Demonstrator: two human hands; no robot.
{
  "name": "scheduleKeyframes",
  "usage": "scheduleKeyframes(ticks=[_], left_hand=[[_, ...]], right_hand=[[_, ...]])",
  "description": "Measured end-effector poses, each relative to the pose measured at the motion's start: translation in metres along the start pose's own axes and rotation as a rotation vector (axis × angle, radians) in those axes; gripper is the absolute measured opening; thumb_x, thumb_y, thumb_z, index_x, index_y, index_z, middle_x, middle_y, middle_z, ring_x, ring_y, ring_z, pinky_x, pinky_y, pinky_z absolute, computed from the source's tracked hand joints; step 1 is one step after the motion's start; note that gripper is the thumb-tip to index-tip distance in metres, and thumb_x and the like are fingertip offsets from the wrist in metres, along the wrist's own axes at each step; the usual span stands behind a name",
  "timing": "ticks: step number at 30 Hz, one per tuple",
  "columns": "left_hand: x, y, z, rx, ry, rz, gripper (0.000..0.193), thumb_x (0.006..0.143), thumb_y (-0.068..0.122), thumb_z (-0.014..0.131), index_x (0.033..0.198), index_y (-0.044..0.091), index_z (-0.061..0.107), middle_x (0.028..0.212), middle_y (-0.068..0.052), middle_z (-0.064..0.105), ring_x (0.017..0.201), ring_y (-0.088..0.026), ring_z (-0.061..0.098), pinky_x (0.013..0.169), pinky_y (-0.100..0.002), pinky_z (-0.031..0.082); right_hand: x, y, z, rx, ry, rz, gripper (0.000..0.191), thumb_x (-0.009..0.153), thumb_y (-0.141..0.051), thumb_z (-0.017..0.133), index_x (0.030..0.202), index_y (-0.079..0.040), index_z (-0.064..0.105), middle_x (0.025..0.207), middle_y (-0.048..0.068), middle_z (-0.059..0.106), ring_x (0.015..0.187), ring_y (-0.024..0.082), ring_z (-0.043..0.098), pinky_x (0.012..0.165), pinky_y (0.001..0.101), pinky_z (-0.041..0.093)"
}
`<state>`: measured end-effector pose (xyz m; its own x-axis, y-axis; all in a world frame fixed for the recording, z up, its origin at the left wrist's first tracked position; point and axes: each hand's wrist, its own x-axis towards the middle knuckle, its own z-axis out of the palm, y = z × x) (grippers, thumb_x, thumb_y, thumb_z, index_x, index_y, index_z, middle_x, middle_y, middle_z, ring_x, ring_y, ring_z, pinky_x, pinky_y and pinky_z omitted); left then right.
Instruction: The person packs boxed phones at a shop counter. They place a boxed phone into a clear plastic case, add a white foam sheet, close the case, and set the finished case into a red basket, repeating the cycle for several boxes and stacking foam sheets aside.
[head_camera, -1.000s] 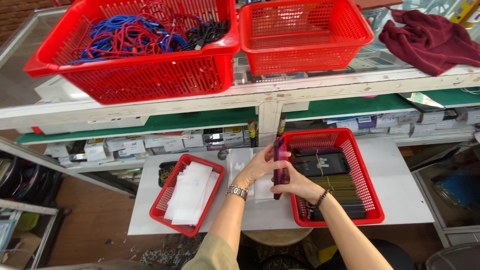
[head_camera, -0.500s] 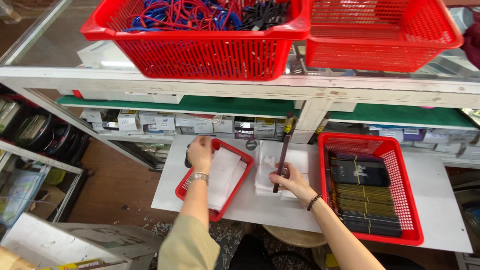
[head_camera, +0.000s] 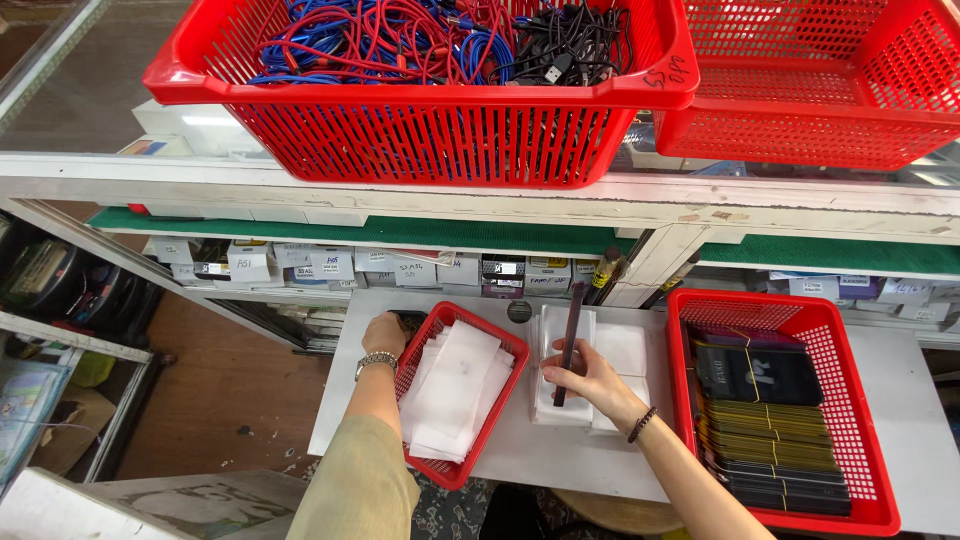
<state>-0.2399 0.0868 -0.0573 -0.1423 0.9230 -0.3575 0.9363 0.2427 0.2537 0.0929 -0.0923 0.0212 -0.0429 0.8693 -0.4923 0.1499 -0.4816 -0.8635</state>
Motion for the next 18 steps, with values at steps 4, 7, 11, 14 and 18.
scheduleKeyframes(ticks=[4,7,11,14,18], left_hand=[[-0.001,-0.001,0.004,-0.050,0.016,0.030,0.019,0.083,0.027,0.080,0.097,0.015,0.080,0.109,-0.013,0.076,0.105,-0.029,0.071,0.093,-0.042,0.057],[-0.005,0.002,0.003,-0.093,0.087,0.042,0.022,0.082,0.027,0.082,0.098,0.012,0.078,0.110,-0.012,0.076,0.105,-0.029,0.071,0.093,-0.042,0.057],[-0.010,0.007,-0.003,-0.088,0.170,0.088,0.032,0.082,0.023,0.081,0.109,0.011,0.070,0.109,-0.012,0.074,0.105,-0.031,0.069,0.088,-0.045,0.056],[-0.006,0.012,-0.006,-0.037,0.155,0.071,0.031,0.084,0.029,0.082,0.109,0.013,0.072,0.110,-0.010,0.075,0.109,-0.029,0.069,0.092,-0.043,0.055],[0.001,0.016,-0.003,0.057,0.152,-0.029,0.040,0.080,0.033,0.087,0.110,0.011,0.072,0.112,-0.012,0.074,0.108,-0.030,0.070,0.090,-0.043,0.056]], right_hand=[[0.003,0.000,0.001,0.009,-0.020,0.000,0.080,0.077,-0.048,0.075,0.139,-0.005,0.047,0.124,0.010,0.071,0.115,0.020,0.070,0.096,0.0371,0.057],[0.003,0.002,0.002,-0.019,-0.008,0.008,0.080,0.076,-0.049,0.074,0.139,-0.006,0.048,0.123,0.011,0.072,0.115,0.020,0.070,0.097,0.0361,0.058],[-0.001,0.004,0.003,-0.009,-0.002,0.011,0.081,0.076,-0.049,0.075,0.139,-0.005,0.048,0.123,0.012,0.071,0.115,0.021,0.070,0.096,0.0357,0.058],[-0.006,0.005,0.002,-0.011,0.015,-0.017,0.083,0.076,-0.048,0.076,0.139,-0.003,0.047,0.123,0.013,0.073,0.115,0.022,0.070,0.095,0.0353,0.058],[-0.008,0.003,0.000,-0.020,0.029,-0.014,0.082,0.076,-0.048,0.076,0.138,-0.003,0.048,0.123,0.012,0.073,0.114,0.021,0.070,0.093,0.0350,0.058]])
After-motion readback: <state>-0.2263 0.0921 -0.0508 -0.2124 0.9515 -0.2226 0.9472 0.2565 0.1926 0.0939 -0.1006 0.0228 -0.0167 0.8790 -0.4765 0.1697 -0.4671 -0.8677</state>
